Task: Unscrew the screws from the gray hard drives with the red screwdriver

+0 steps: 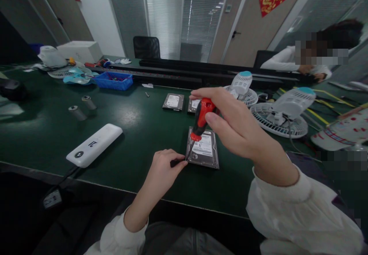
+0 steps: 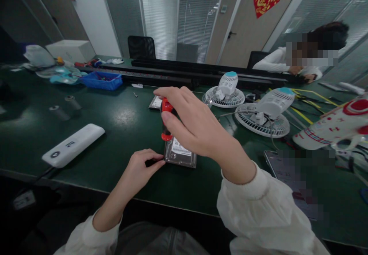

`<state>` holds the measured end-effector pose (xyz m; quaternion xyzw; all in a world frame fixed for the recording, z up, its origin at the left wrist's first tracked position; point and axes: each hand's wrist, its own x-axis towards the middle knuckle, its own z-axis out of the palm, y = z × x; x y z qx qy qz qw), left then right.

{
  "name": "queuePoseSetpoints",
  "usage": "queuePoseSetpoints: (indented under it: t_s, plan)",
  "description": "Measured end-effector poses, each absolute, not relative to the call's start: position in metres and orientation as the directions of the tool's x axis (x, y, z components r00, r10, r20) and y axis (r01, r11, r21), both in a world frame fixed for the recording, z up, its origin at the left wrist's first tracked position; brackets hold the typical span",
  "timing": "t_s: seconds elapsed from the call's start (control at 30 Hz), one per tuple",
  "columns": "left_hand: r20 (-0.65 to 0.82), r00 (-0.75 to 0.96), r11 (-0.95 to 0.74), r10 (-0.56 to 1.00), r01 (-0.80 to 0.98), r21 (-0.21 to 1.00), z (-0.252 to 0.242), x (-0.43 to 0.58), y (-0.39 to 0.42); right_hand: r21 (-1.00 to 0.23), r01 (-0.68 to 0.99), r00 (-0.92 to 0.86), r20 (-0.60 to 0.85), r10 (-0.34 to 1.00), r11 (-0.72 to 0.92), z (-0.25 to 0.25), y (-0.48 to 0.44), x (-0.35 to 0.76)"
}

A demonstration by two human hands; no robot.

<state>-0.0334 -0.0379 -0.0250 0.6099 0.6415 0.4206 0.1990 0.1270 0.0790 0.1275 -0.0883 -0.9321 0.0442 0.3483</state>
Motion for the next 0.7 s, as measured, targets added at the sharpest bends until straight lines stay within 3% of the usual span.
queuePoseSetpoints:
  t_s: [0.1, 0.27, 0.47, 0.6, 0.7]
  plan:
    - [0.257, -0.172, -0.102, 0.951, 0.610, 0.786, -0.0247, -0.0332, -0.0380, -0.189, 0.076, -0.727, 0.662, 0.184, 0.979, 0.1278, 0.0797, 0.1287]
    - [0.261, -0.179, -0.098, 0.948, 0.619, 0.780, -0.0244, -0.0325, -0.0376, -0.078, 0.202, -0.667, 0.719, 0.195, 0.976, 0.1299, 0.0796, 0.1302]
    - [0.271, -0.178, -0.109, 0.946, 0.612, 0.784, -0.0246, -0.0328, -0.0366, -0.157, 0.061, -0.680, 0.716, 0.157, 0.986, 0.1317, 0.0745, 0.1303]
    - [0.263, -0.174, -0.103, 0.949, 0.617, 0.781, -0.0252, -0.0329, -0.0366, -0.106, 0.105, -0.641, 0.753, 0.148, 0.989, 0.1291, 0.0743, 0.1271]
    - [0.271, -0.171, -0.110, 0.947, 0.621, 0.776, -0.0256, -0.0329, -0.0367, -0.119, 0.090, -0.702, 0.697, 0.148, 0.989, 0.1295, 0.0746, 0.1276]
